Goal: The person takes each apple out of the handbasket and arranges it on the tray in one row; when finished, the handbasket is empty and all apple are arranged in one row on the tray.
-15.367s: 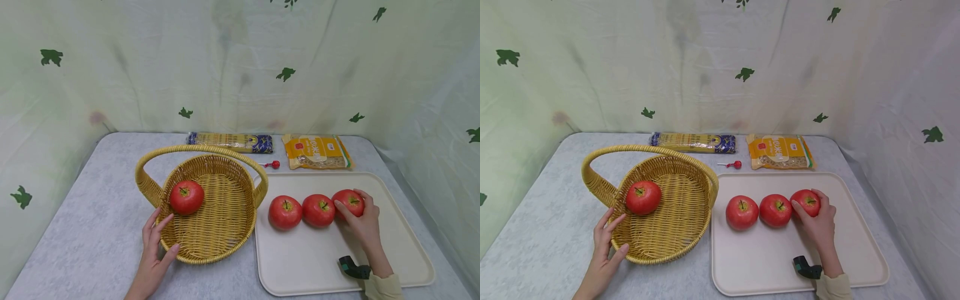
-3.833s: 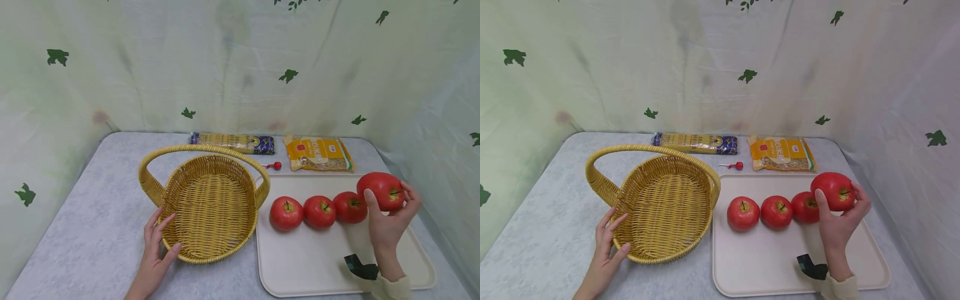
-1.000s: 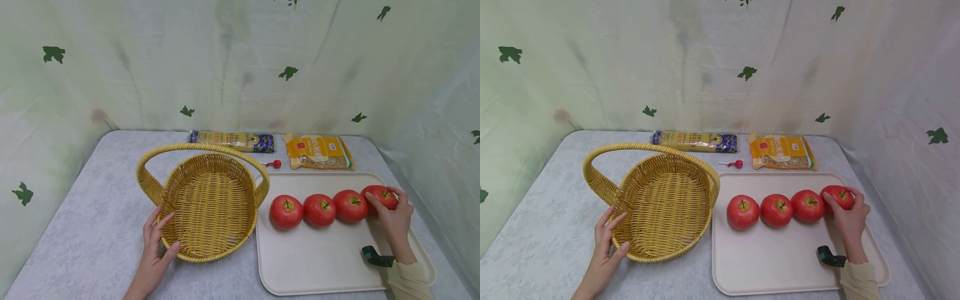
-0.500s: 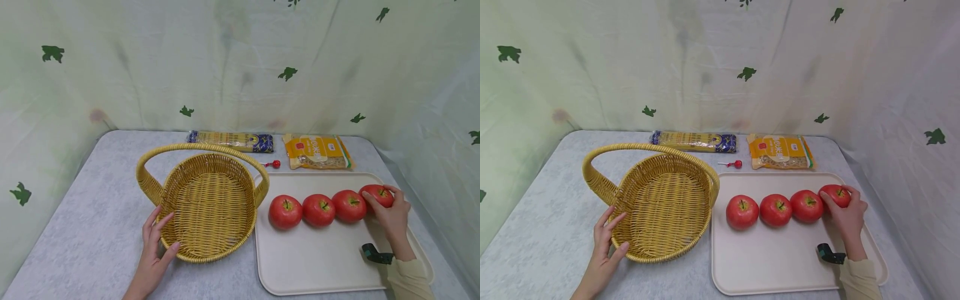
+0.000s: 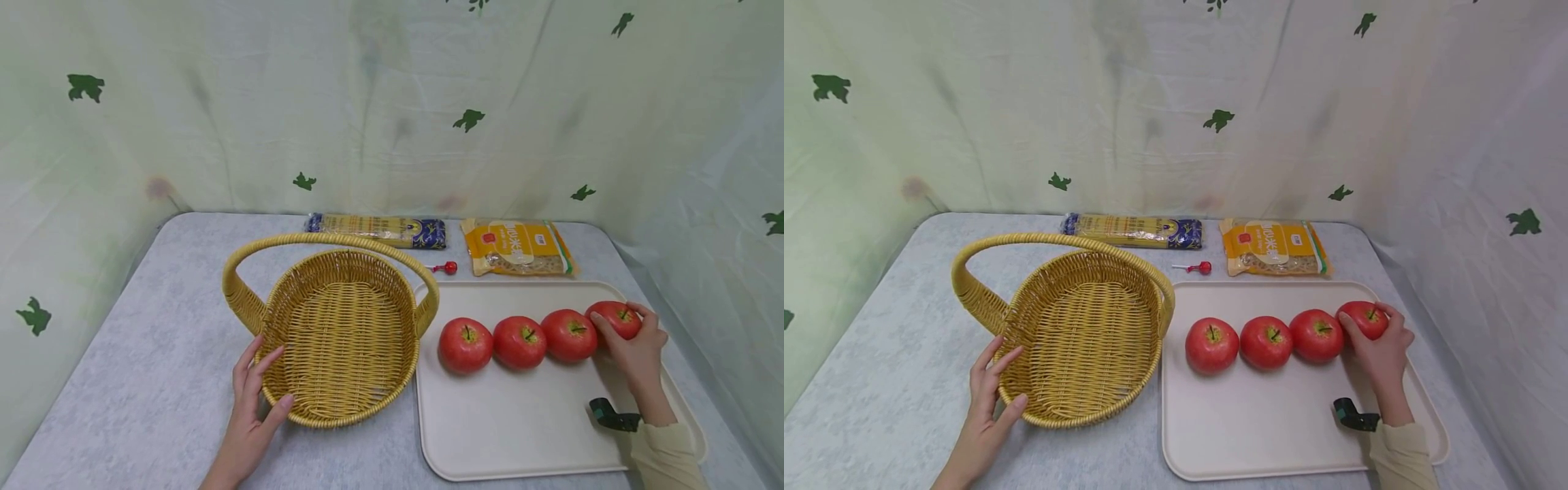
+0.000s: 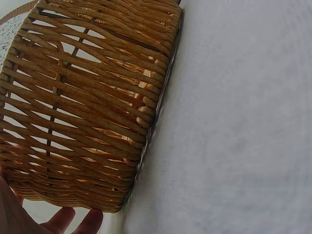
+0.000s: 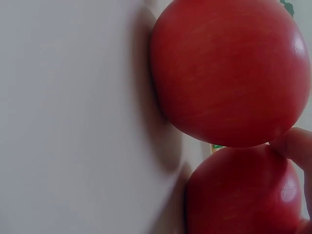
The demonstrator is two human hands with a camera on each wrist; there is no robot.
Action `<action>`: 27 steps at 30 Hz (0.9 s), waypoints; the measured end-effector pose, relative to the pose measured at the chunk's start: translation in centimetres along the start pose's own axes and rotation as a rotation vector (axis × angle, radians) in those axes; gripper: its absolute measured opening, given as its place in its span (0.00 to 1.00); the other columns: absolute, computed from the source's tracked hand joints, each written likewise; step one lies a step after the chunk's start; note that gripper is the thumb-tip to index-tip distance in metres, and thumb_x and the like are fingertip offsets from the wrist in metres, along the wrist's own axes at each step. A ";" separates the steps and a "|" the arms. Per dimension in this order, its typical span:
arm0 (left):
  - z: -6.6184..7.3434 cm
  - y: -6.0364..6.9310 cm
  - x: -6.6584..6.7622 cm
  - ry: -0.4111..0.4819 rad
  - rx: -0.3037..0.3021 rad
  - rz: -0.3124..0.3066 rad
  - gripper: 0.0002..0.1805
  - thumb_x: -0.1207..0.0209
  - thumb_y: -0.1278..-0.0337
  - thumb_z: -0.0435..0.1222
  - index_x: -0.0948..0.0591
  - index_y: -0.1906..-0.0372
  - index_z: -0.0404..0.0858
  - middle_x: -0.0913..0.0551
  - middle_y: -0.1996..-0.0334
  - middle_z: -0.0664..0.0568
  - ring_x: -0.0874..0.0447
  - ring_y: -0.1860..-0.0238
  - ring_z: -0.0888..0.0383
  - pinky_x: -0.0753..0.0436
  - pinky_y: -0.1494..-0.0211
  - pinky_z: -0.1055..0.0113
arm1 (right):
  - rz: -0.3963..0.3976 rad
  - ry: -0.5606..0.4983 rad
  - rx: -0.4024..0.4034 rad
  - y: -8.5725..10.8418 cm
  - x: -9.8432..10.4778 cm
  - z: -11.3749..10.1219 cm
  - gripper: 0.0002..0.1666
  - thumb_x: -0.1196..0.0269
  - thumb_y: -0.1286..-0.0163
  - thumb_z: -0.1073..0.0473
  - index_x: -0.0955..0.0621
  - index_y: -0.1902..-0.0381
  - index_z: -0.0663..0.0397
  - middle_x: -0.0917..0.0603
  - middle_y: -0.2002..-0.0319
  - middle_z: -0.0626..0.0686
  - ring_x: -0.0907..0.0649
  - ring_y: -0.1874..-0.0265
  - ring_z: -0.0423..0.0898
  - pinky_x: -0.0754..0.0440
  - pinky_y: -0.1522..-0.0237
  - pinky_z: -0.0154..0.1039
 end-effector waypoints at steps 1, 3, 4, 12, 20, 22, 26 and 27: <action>0.0 0.0 0.0 -0.001 0.000 0.000 0.35 0.44 0.46 0.21 0.38 0.31 0.36 0.62 0.27 0.52 0.65 0.29 0.50 0.53 0.46 0.29 | 0.001 -0.003 -0.001 0.0 0.0 0.1 0.48 0.42 0.34 0.41 0.51 0.28 0.54 0.51 0.33 0.67 0.46 0.34 0.64 0.32 0.47 0.64; 0.0 0.0 0.0 -0.001 0.005 0.001 0.35 0.44 0.46 0.21 0.38 0.31 0.36 0.62 0.27 0.53 0.65 0.29 0.51 0.53 0.46 0.29 | 0.001 -0.012 -0.005 0.0 0.0 0.2 0.48 0.42 0.34 0.41 0.52 0.28 0.54 0.52 0.33 0.66 0.47 0.34 0.64 0.33 0.47 0.64; -0.1 -0.1 0.0 -0.001 0.006 0.001 0.35 0.44 0.46 0.21 0.38 0.31 0.36 0.62 0.27 0.53 0.65 0.29 0.51 0.53 0.46 0.29 | 0.002 -0.014 -0.006 0.0 -0.1 0.2 0.48 0.42 0.33 0.42 0.52 0.28 0.54 0.52 0.33 0.66 0.47 0.33 0.64 0.33 0.47 0.64; -0.3 -0.3 -0.1 -0.005 -0.002 -0.002 0.35 0.44 0.46 0.21 0.38 0.31 0.36 0.62 0.27 0.53 0.66 0.29 0.51 0.53 0.46 0.29 | 0.002 -0.010 -0.005 -0.1 -0.2 0.2 0.48 0.42 0.33 0.42 0.53 0.27 0.54 0.52 0.33 0.67 0.48 0.33 0.65 0.34 0.46 0.64; -0.4 -0.3 -0.2 0.002 -0.001 -0.005 0.35 0.44 0.45 0.21 0.38 0.31 0.36 0.63 0.27 0.53 0.66 0.29 0.51 0.54 0.46 0.27 | 0.019 0.014 0.017 0.4 0.1 0.0 0.49 0.41 0.34 0.44 0.53 0.26 0.55 0.53 0.32 0.67 0.48 0.33 0.65 0.33 0.47 0.65; -0.4 -0.2 -0.1 -0.001 -0.001 -0.005 0.35 0.44 0.45 0.21 0.38 0.31 0.36 0.63 0.27 0.53 0.66 0.29 0.51 0.55 0.46 0.26 | 0.051 0.026 0.039 0.8 0.3 -0.2 0.50 0.40 0.34 0.45 0.54 0.26 0.54 0.53 0.32 0.66 0.48 0.33 0.64 0.34 0.47 0.66; -0.4 -0.2 -0.1 -0.008 0.005 -0.004 0.35 0.44 0.45 0.21 0.38 0.31 0.37 0.62 0.27 0.54 0.66 0.29 0.51 0.54 0.46 0.26 | 0.155 0.048 0.119 1.9 1.1 -1.1 0.49 0.40 0.35 0.45 0.51 0.26 0.52 0.50 0.32 0.66 0.48 0.33 0.62 0.38 0.45 0.67; -0.4 -0.1 -0.1 -0.009 0.005 -0.003 0.35 0.44 0.45 0.21 0.38 0.31 0.37 0.62 0.27 0.54 0.66 0.29 0.51 0.54 0.46 0.27 | 0.185 0.054 0.144 2.2 1.2 -1.4 0.48 0.40 0.35 0.45 0.50 0.26 0.51 0.49 0.32 0.65 0.47 0.33 0.61 0.39 0.44 0.67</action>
Point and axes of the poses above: each hand's wrist, its own y-axis away from the middle knuckle, its own x-axis out of the back of the hand, z = x × y, the point moved 7 cm from there along -y, towards the middle knuckle
